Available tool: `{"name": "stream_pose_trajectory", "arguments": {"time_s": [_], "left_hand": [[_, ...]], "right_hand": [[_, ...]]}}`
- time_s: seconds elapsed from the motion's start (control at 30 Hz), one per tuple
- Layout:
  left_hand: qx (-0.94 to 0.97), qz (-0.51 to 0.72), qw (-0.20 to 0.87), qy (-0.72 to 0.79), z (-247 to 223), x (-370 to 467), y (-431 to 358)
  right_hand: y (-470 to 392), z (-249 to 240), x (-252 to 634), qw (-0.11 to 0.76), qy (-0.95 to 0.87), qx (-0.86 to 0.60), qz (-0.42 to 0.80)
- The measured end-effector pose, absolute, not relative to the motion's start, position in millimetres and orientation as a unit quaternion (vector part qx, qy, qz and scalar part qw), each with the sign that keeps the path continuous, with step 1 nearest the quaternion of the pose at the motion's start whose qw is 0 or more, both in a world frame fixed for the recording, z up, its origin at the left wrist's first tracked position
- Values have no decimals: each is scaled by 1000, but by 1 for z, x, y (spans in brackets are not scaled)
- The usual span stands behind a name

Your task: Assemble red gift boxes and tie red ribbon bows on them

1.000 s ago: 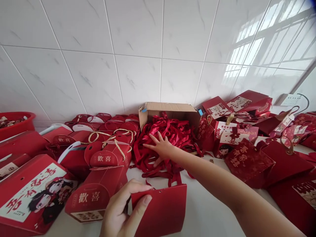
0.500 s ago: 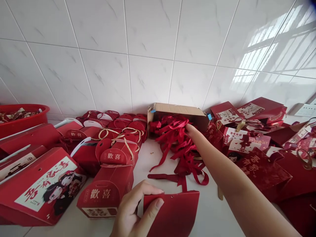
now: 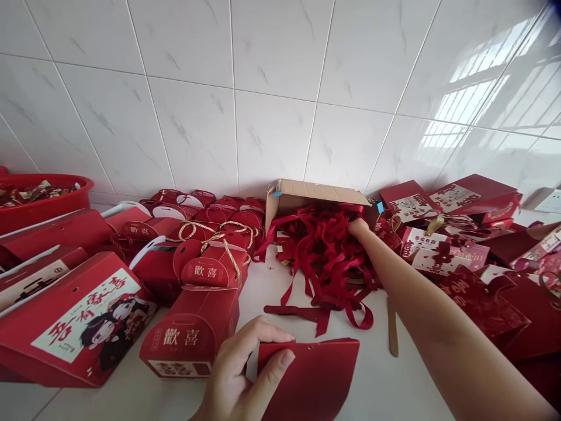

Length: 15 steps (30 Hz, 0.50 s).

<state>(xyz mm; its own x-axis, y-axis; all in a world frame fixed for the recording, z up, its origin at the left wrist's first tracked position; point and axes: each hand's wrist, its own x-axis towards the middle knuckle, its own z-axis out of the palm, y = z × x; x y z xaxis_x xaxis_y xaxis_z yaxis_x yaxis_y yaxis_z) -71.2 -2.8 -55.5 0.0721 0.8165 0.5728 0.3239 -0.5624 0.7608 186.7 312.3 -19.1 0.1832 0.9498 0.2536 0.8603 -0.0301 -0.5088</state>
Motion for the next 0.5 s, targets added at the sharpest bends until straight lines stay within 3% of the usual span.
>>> {"name": "stream_pose_trajectory", "arguments": {"time_s": [0.2,0.33,0.5], "left_hand": [[701,544,224,403,-54,-70,-4],[699,545,236,398,-54,-69,-5],[700,540,250,394,-55,-70,-4]], "right_hand": [[295,22,173,104,-665,-739,23],[260,22,143,61,-758,-649,6],[226,-22,125,47,-845,-532,17]]}}
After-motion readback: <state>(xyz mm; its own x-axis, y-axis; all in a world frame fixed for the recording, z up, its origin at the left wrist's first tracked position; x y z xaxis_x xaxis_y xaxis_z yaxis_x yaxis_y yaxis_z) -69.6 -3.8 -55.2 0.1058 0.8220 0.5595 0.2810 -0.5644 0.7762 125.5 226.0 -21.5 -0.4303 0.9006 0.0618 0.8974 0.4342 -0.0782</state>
